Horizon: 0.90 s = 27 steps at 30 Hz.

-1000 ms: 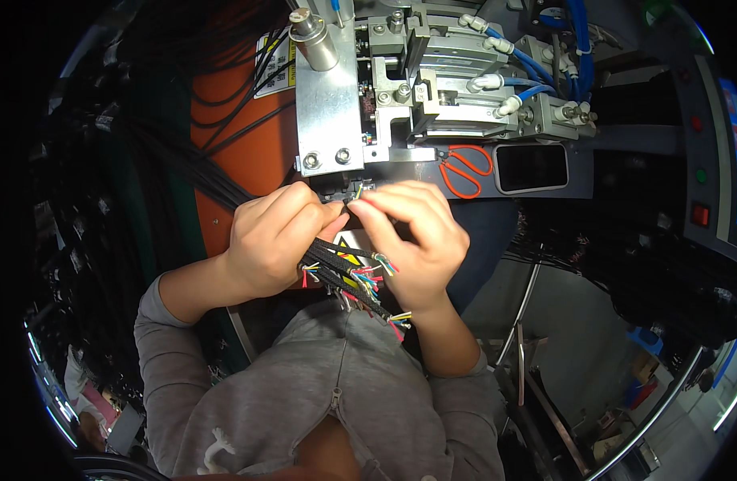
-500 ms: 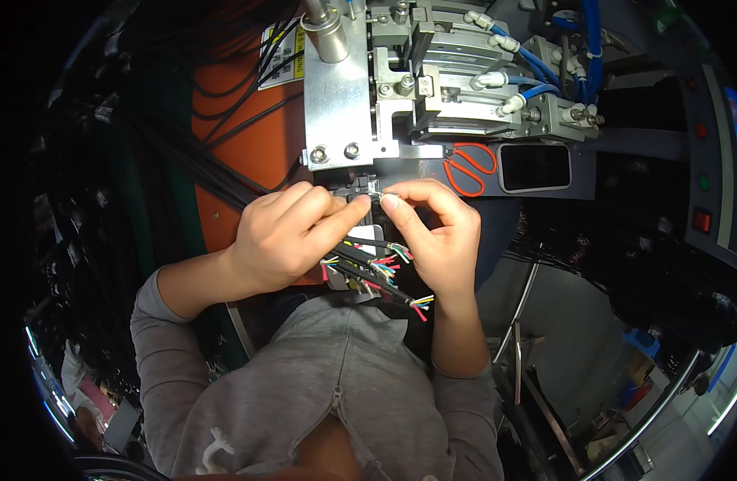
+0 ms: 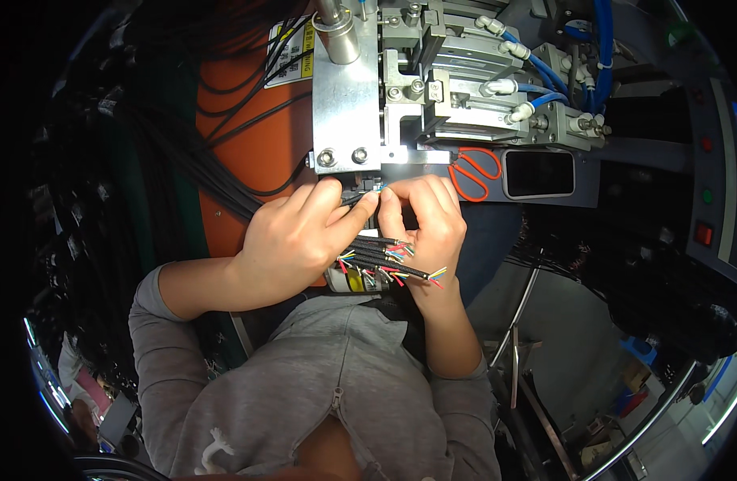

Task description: The person repeatedly inserts individual wires into a crimping machine and operates the lever to secure the connections. They handle a bundle of black cables, separating individual wires to feed them into the machine one at a time.

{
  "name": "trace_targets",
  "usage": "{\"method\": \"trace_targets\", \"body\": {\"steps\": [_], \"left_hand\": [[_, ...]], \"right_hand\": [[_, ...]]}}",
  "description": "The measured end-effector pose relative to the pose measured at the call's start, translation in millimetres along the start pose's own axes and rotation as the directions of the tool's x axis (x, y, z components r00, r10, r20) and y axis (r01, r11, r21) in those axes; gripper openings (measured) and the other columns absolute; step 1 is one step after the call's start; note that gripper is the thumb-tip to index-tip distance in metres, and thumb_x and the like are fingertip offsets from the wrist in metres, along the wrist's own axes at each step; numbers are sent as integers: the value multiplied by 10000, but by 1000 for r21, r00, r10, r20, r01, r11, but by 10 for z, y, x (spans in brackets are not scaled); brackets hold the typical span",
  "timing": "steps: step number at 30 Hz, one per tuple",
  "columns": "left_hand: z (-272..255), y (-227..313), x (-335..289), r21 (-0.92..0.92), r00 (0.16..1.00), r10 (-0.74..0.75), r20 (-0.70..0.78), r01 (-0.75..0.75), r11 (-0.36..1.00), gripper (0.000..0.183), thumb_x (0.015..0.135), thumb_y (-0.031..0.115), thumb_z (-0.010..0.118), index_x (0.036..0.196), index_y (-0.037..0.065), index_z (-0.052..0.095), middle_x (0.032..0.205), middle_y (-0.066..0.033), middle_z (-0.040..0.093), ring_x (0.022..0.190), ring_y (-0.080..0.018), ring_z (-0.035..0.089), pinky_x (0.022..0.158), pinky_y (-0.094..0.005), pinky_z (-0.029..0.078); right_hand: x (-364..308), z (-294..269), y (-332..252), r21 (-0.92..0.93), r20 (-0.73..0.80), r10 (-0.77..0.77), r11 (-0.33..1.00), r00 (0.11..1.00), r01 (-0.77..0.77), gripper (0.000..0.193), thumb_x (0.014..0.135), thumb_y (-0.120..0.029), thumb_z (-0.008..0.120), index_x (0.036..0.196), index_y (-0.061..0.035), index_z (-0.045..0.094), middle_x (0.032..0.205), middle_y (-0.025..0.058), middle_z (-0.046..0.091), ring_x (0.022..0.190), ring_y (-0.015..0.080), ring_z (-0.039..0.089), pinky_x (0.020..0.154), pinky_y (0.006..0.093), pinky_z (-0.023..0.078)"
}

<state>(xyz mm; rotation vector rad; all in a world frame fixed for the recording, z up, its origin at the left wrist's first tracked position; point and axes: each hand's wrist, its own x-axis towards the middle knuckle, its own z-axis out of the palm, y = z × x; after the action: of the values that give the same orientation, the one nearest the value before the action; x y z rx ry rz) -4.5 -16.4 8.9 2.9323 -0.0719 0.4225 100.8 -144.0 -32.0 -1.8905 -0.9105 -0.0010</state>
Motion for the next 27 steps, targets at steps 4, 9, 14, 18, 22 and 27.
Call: {"method": "trace_targets", "body": {"steps": [4, 9, 14, 18, 22, 27], "left_hand": [[45, -28, 10, -2, 998, 17, -59, -17, 1000, 316, 712, 73, 640, 1026, 74, 680, 706, -6, 428, 593, -112, 490, 486, -238, 411], [81, -105, 37, -44, 990, 38, -138, -45, 998, 247, 696, 86, 663, 941, 88, 691, 729, 14, 513, 599, -100, 529, 493, -239, 420], [25, -81, 31, -50, 996, -24, -85, 20, 999, 225, 699, 81, 667, 924, 81, 685, 732, 17, 529, 611, -109, 563, 512, -244, 433], [-58, -3, -25, 67, 998, -53, 15, 52, 996, 243, 695, 72, 667, 935, 31, 669, 724, -3, 518, 605, -111, 571, 516, -252, 448], [-74, -39, -13, 79, 997, -60, 50, 56, 995, 252, 699, 81, 679, 940, 11, 660, 712, -14, 503, 610, -111, 578, 505, -251, 446], [-57, -157, 65, -121, 975, 77, -210, -104, 987, 308, 705, 141, 719, 981, 15, 665, 845, -40, 601, 617, -136, 573, 510, -222, 442]], "right_hand": [[-81, 71, 83, 309, 44, 320, 897, 946, -318, 79, 798, -14, 622, 742, -7, 566, 651, 12, 526, 586, 101, 472, 549, 260, 390], [-97, 79, 104, 601, 288, 541, 540, 790, -589, 75, 865, -40, 540, 793, -21, 544, 683, -31, 517, 623, 23, 436, 559, 189, 358], [-118, 129, 73, 307, -5, 337, 897, 941, -320, 93, 851, -54, 611, 794, -3, 559, 713, 44, 557, 657, 93, 512, 601, 244, 426], [-107, 70, 88, 476, 161, 512, 709, 844, -521, 94, 840, -26, 643, 801, 11, 567, 747, 26, 572, 667, 84, 518, 612, 214, 417], [-31, -152, 153, 712, 126, 85, 686, 988, -149, 279, 712, 75, 719, 976, 37, 637, 800, 90, 625, 816, 162, 601, 701, 253, 473], [-9, -275, 178, 684, 95, -32, 728, 995, -41, 212, 673, 73, 747, 867, 44, 668, 832, 137, 659, 771, 192, 615, 680, 266, 479]]}}
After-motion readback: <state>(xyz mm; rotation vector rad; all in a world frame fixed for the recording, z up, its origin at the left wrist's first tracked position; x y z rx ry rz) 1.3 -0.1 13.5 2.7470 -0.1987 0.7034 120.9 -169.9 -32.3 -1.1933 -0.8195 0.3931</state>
